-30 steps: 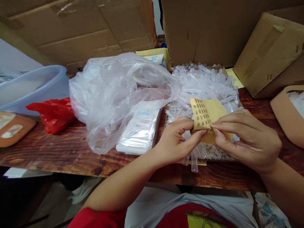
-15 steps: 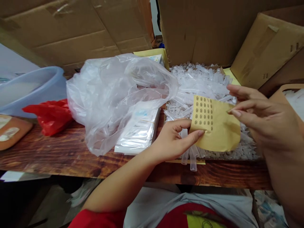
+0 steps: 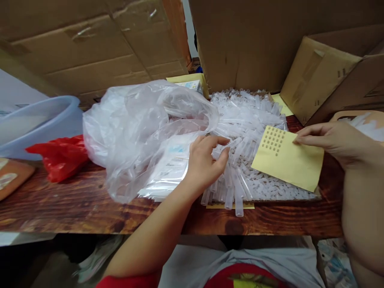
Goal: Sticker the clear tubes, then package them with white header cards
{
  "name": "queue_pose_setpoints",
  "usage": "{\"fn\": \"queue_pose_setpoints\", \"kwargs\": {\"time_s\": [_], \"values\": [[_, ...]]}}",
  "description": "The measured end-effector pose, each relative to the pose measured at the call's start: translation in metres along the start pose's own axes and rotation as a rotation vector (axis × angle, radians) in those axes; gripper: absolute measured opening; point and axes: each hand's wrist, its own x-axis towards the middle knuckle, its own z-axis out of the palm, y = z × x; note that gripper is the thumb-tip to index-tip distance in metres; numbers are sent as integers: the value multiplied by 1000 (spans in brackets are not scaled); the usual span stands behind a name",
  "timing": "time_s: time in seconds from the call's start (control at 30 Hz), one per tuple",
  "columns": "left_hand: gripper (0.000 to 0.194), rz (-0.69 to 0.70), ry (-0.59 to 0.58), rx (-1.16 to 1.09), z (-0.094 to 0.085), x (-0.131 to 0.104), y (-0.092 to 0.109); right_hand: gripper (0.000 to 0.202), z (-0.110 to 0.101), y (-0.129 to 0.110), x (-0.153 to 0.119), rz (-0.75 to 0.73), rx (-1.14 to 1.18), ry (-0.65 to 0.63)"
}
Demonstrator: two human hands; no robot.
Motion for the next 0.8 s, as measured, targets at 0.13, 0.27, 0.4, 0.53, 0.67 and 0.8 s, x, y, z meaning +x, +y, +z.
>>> {"fn": "queue_pose_setpoints", "kwargs": {"time_s": [0.13, 0.27, 0.4, 0.53, 0.67, 0.8], "values": [[23, -131, -135, 332, 14, 10, -5, 16, 6, 9, 0, 62, -197, 96], [27, -115, -214, 456, 17, 13, -2, 6, 24, -23, -1, 131, -191, 261], [30, -129, -233, 427, 13, 15, -3, 6, 42, -48, 1, 118, -101, 332], [33, -125, -212, 448, 16, 18, -3, 6, 59, -51, 6, 60, -88, 385], [31, -116, -169, 486, 18, 20, -2, 10, 75, -56, 6, -42, -71, 388], [29, -168, -129, 302, 13, 19, -2, 9, 82, -65, 1, -162, -47, 393]]}}
